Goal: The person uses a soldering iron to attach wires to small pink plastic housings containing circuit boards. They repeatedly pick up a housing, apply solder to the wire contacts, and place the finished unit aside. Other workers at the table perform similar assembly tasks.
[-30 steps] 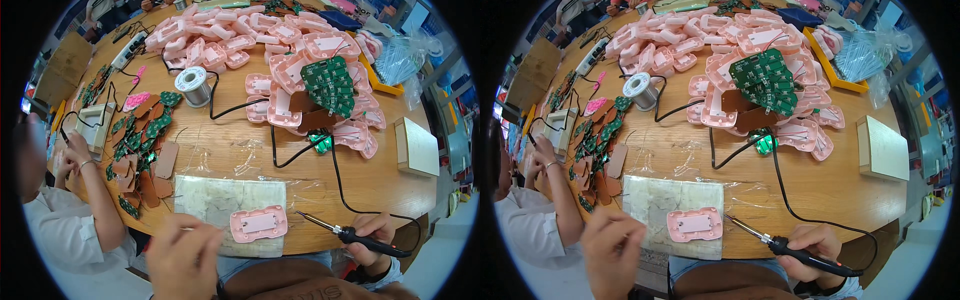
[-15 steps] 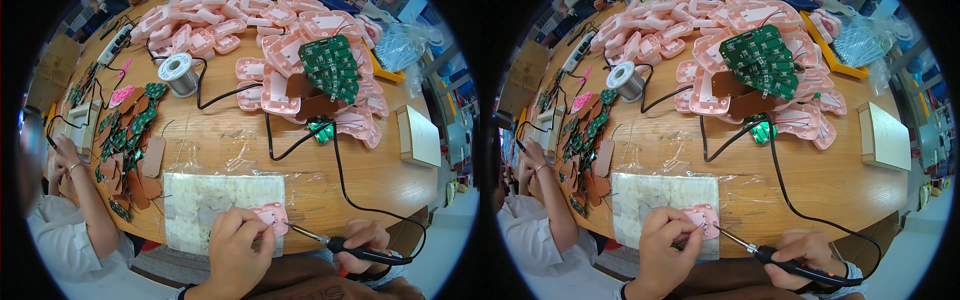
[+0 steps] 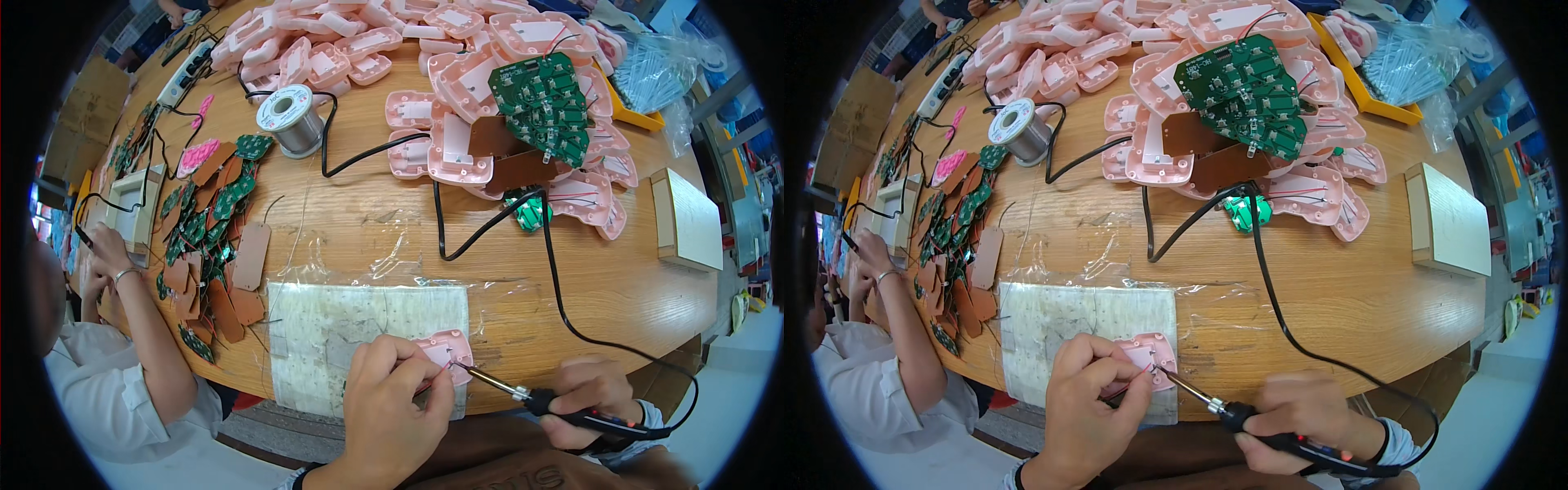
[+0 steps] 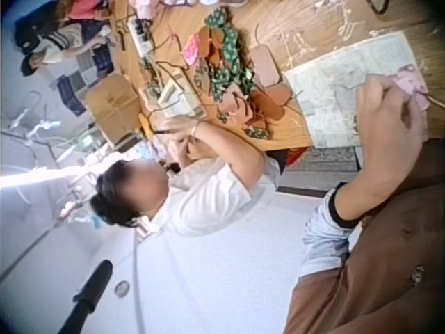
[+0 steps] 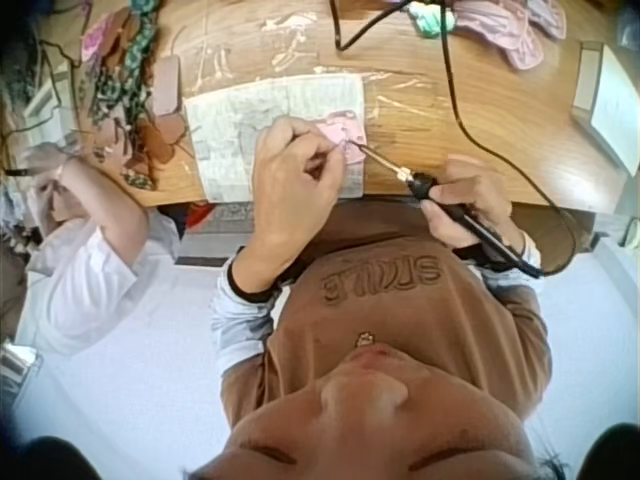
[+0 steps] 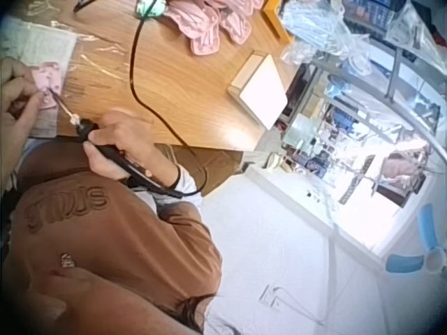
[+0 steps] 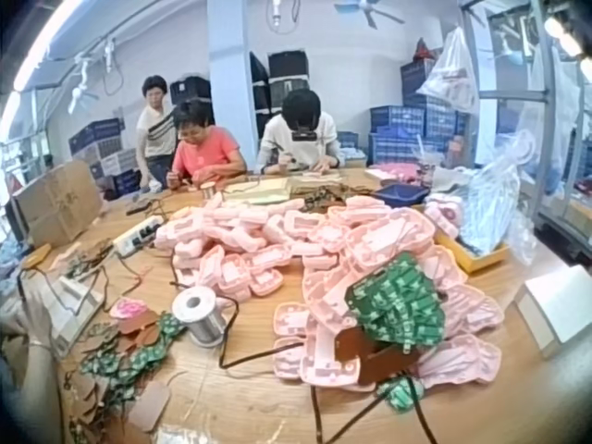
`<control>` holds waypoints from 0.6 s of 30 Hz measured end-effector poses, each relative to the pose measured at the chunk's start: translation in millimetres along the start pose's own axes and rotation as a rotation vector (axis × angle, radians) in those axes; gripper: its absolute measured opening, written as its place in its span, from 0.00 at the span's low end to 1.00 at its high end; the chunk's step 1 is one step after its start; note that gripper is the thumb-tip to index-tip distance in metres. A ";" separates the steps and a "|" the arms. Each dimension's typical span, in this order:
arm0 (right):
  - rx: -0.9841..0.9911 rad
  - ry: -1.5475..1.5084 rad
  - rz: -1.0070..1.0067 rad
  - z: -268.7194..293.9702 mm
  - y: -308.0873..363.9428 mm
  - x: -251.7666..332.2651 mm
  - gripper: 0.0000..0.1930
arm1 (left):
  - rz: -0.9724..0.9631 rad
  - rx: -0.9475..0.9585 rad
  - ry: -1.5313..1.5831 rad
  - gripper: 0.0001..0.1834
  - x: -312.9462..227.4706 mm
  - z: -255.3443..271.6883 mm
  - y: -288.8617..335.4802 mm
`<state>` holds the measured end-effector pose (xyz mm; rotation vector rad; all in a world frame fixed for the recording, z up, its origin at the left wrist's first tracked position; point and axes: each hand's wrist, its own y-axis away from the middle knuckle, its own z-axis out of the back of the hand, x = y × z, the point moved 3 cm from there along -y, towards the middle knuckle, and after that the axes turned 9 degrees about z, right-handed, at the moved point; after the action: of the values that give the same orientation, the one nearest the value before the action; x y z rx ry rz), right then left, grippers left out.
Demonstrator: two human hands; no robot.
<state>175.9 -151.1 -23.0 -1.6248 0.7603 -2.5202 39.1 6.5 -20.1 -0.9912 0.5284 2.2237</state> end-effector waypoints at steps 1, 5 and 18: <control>-0.016 0.002 0.010 2.0 0.4 0.5 0.12 | 0.000 -0.003 0.004 0.04 0.0 0.2 0.0; -0.084 -0.029 0.012 3.7 3.4 -1.3 0.14 | 0.011 0.002 0.007 0.03 0.8 0.6 0.0; -0.078 -0.024 0.050 3.4 1.3 -1.6 0.13 | 0.043 0.071 -0.021 0.04 3.9 -2.9 -1.8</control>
<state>179.3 -153.1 -23.8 -1.6344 0.8965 -2.4615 39.8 7.6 -25.1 -0.9275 0.6201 2.2342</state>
